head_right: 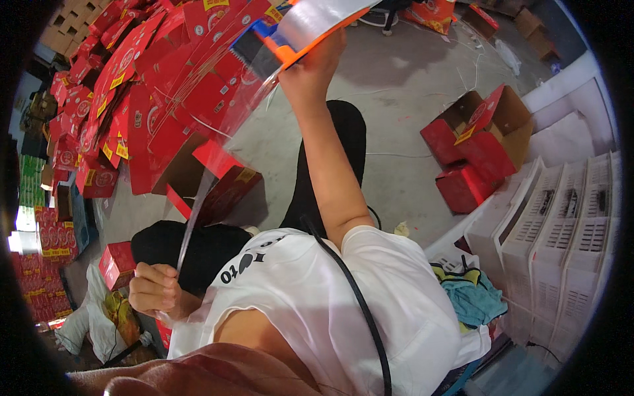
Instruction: The person folds and assembles cardboard boxes using a tape dispenser while sitting on the floor.
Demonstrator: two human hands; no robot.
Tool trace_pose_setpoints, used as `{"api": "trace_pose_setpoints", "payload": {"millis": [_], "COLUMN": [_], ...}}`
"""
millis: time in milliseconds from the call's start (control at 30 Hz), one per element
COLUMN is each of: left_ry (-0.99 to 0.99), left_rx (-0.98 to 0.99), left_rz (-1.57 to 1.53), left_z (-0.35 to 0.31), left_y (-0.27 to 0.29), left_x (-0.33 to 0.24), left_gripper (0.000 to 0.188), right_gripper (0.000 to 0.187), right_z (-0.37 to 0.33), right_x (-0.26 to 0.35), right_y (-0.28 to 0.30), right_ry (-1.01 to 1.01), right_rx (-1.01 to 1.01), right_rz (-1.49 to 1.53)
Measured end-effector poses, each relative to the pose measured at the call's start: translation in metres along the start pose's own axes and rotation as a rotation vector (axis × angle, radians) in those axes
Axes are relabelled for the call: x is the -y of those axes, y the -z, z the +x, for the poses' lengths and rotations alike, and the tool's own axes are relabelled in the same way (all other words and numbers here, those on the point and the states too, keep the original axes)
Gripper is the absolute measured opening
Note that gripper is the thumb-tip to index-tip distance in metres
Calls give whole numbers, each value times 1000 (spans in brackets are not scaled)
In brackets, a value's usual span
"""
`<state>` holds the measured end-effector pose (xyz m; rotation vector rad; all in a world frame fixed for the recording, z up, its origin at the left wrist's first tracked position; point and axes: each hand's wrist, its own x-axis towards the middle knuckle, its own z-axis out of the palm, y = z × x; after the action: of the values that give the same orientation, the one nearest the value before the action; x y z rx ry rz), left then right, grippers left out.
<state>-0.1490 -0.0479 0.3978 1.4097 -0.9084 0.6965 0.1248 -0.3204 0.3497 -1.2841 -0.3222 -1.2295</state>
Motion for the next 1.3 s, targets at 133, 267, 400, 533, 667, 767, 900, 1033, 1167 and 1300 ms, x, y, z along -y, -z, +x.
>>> {"api": "trace_pose_setpoints", "payload": {"millis": [133,267,400,533,667,767,900,1033,1167,1300], "left_ry": [41,80,49,158,272,358,536,808,957,1052], "left_rx": [-224,-289,-768,-345,-271,-263,-96,213,-83,-153], "left_rz": [-21,38,-350,-224,77,343,478,402,75,-222], "left_z": [-12,-18,-50,-44,-27,-19,2,-43,-25,0], "left_y": [11,18,52,80,74,72,11,-12,-5,-15], "left_x": [-7,-6,-6,-16,1,20,59,118,153,194], "left_gripper": [22,27,31,21,10,11,8,16,43,46], "right_gripper": [76,73,59,60,63,47,38,39,38,43], "right_z": [5,12,21,32,33,33,52,108,108,68], "right_x": [-6,-4,5,15,18,39,38,17,32,45], "right_y": [13,15,27,37,38,36,24,22,31,48], "right_ry": [193,18,162,-38,13,-95,-532,-674,-693,-825], "right_rx": [78,5,148,224,357,468,401,124,455,557], "right_rz": [-299,-44,-183,82,-274,-385,210,263,60,99]}}
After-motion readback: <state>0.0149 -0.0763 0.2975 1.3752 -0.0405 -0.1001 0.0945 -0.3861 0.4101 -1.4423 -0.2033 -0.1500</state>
